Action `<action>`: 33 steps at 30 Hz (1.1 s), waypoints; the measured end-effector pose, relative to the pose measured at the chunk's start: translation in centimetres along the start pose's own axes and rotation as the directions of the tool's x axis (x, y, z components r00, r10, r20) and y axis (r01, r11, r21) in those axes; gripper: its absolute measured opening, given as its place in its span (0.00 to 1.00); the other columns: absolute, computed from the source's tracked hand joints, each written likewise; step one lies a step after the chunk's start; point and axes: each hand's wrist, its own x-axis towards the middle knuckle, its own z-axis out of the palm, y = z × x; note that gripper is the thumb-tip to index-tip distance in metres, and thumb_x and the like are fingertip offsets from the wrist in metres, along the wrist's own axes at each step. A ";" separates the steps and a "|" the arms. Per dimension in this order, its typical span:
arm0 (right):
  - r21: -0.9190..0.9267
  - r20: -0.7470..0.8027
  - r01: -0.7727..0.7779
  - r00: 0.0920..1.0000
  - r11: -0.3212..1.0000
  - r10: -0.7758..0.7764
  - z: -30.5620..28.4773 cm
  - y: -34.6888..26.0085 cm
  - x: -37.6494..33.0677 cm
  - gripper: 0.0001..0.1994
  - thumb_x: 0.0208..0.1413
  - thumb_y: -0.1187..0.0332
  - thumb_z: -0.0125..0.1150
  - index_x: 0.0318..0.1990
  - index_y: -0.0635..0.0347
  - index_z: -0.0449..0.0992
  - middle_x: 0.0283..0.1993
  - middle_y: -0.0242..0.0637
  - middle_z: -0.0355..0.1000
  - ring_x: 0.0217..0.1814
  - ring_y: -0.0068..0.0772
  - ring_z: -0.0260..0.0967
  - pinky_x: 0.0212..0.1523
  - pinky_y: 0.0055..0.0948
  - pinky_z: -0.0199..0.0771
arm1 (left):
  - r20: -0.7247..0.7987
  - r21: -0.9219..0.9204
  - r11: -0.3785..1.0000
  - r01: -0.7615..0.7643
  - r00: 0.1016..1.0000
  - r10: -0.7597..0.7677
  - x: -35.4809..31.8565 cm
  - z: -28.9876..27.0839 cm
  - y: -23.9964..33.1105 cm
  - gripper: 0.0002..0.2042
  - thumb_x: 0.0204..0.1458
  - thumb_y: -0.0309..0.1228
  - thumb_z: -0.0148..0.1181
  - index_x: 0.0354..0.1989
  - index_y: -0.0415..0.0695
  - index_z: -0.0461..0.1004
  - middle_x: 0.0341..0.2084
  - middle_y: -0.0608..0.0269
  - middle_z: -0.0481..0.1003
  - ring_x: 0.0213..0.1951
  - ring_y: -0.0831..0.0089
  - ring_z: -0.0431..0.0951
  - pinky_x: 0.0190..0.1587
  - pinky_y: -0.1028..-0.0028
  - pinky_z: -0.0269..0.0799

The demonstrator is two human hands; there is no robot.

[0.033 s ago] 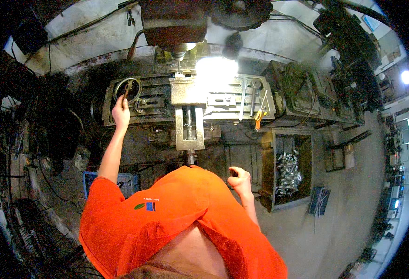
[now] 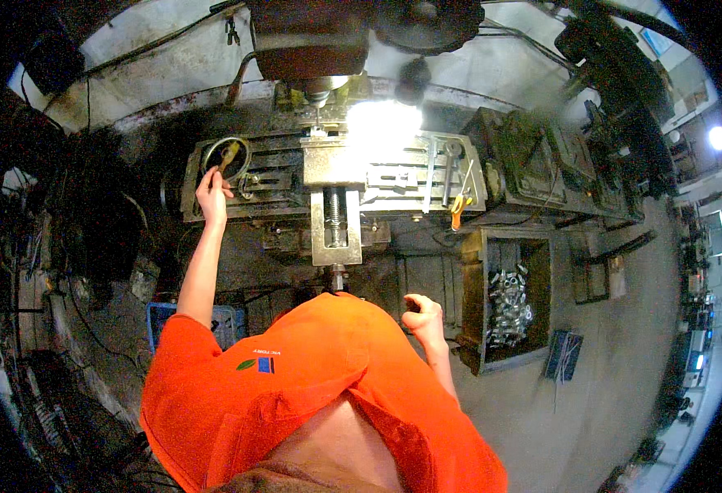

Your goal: The person operates a milling machine, repeatedly loading small metal parts into the machine, adjusting controls, and removing the processed parts. The person places the finished parts into a blue bin.

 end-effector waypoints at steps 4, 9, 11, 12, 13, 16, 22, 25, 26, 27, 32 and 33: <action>0.031 0.015 -0.013 1.000 0.999 0.012 0.0 -0.3 0.1 0.18 0.33 0.71 0.54 0.37 0.64 0.75 0.34 0.46 0.74 0.36 0.37 0.73 0.40 0.28 0.71 | 0.058 -0.308 0.941 0.143 0.990 -0.132 0.1 -0.2 -0.5 0.14 0.56 0.31 0.48 0.49 0.41 0.67 0.21 0.60 0.71 0.17 0.76 0.70 0.21 0.77 0.66; 0.037 0.018 0.016 1.000 0.999 -0.016 0.3 0.5 0.3 0.18 0.33 0.71 0.54 0.37 0.64 0.75 0.33 0.45 0.74 0.35 0.36 0.73 0.39 0.28 0.71 | 0.130 -0.562 0.798 0.218 0.976 -0.176 0.3 -0.3 -1.6 0.12 0.55 0.31 0.49 0.46 0.41 0.69 0.20 0.59 0.72 0.16 0.73 0.71 0.22 0.76 0.70; 0.020 0.016 0.039 0.999 0.999 -0.040 0.5 0.9 0.2 0.18 0.33 0.71 0.54 0.37 0.64 0.75 0.33 0.45 0.74 0.35 0.36 0.73 0.38 0.28 0.71 | 0.145 -0.542 0.804 0.243 0.970 -0.196 0.3 -0.2 -1.9 0.12 0.56 0.31 0.48 0.47 0.41 0.68 0.21 0.58 0.73 0.17 0.73 0.72 0.22 0.76 0.70; 0.018 0.019 0.038 0.999 0.999 -0.038 0.6 1.0 0.2 0.18 0.33 0.71 0.54 0.37 0.64 0.75 0.33 0.45 0.74 0.35 0.36 0.73 0.38 0.28 0.71 | 0.152 -0.532 0.807 0.255 0.967 -0.206 0.3 -0.2 -2.0 0.12 0.56 0.31 0.48 0.47 0.41 0.67 0.21 0.58 0.73 0.17 0.73 0.72 0.22 0.76 0.70; 0.013 0.023 0.035 0.999 0.999 -0.036 0.5 0.9 0.2 0.18 0.33 0.71 0.54 0.37 0.63 0.75 0.33 0.45 0.74 0.35 0.36 0.73 0.38 0.28 0.71 | 0.151 -0.530 0.806 0.263 0.965 -0.216 0.2 -0.2 -2.2 0.13 0.56 0.31 0.48 0.47 0.42 0.67 0.22 0.58 0.73 0.17 0.73 0.72 0.22 0.76 0.70; -0.019 0.025 0.034 0.999 0.999 -0.033 0.2 -0.1 0.0 0.18 0.32 0.71 0.55 0.37 0.63 0.75 0.33 0.45 0.74 0.35 0.36 0.73 0.38 0.28 0.71 | 0.177 -0.511 0.811 0.285 0.958 -0.225 0.0 -0.2 -2.9 0.14 0.56 0.32 0.48 0.50 0.43 0.64 0.22 0.58 0.73 0.17 0.74 0.72 0.22 0.76 0.71; -0.026 0.030 0.015 0.999 1.000 -0.014 0.0 -0.4 0.1 0.18 0.32 0.71 0.55 0.37 0.63 0.75 0.34 0.46 0.74 0.36 0.38 0.73 0.39 0.28 0.71 | 0.185 -0.448 0.830 0.333 0.943 -0.278 -0.5 -0.4 -3.0 0.15 0.56 0.33 0.48 0.50 0.44 0.64 0.24 0.58 0.73 0.18 0.73 0.73 0.23 0.76 0.71; -0.045 0.026 0.028 0.999 0.999 -0.027 0.0 -0.2 0.2 0.18 0.32 0.71 0.55 0.37 0.63 0.75 0.34 0.46 0.73 0.36 0.39 0.73 0.40 0.29 0.71 | 0.209 -0.409 0.844 0.347 0.936 -0.284 -0.9 -0.8 -2.4 0.17 0.55 0.35 0.50 0.52 0.44 0.64 0.25 0.57 0.74 0.20 0.72 0.74 0.22 0.76 0.71; -0.051 0.024 0.032 0.999 0.998 -0.030 0.0 -0.2 0.2 0.18 0.32 0.71 0.55 0.38 0.63 0.75 0.34 0.46 0.73 0.37 0.39 0.73 0.40 0.29 0.71 | 0.204 -0.351 0.871 0.343 0.936 -0.286 -1.0 -1.1 -2.1 0.17 0.55 0.35 0.50 0.52 0.45 0.64 0.25 0.57 0.74 0.21 0.72 0.75 0.21 0.77 0.71; -0.041 0.027 0.023 0.999 0.999 -0.022 0.0 -0.3 0.2 0.18 0.32 0.71 0.55 0.38 0.63 0.75 0.34 0.46 0.73 0.37 0.39 0.73 0.40 0.29 0.71 | 0.200 -0.291 0.895 0.338 0.936 -0.289 -1.1 -1.5 -1.7 0.18 0.55 0.36 0.50 0.53 0.45 0.64 0.26 0.57 0.74 0.21 0.72 0.75 0.21 0.77 0.71; -0.006 0.005 -0.008 1.000 1.000 0.009 -0.6 -0.6 0.1 0.18 0.32 0.71 0.54 0.38 0.63 0.75 0.34 0.46 0.73 0.37 0.40 0.72 0.40 0.30 0.71 | 0.016 -0.006 0.987 0.158 0.987 -0.158 -1.4 -4.9 -0.8 0.19 0.54 0.34 0.52 0.52 0.36 0.63 0.28 0.53 0.74 0.20 0.71 0.75 0.22 0.76 0.72; -0.011 -0.009 -0.003 1.000 1.000 0.003 -0.7 -0.5 0.1 0.18 0.32 0.71 0.54 0.37 0.64 0.75 0.34 0.47 0.73 0.37 0.40 0.72 0.40 0.30 0.71 | -0.019 0.063 0.988 0.138 0.990 -0.137 -1.5 -5.3 -0.4 0.19 0.54 0.33 0.52 0.51 0.37 0.64 0.29 0.52 0.75 0.20 0.71 0.75 0.24 0.76 0.72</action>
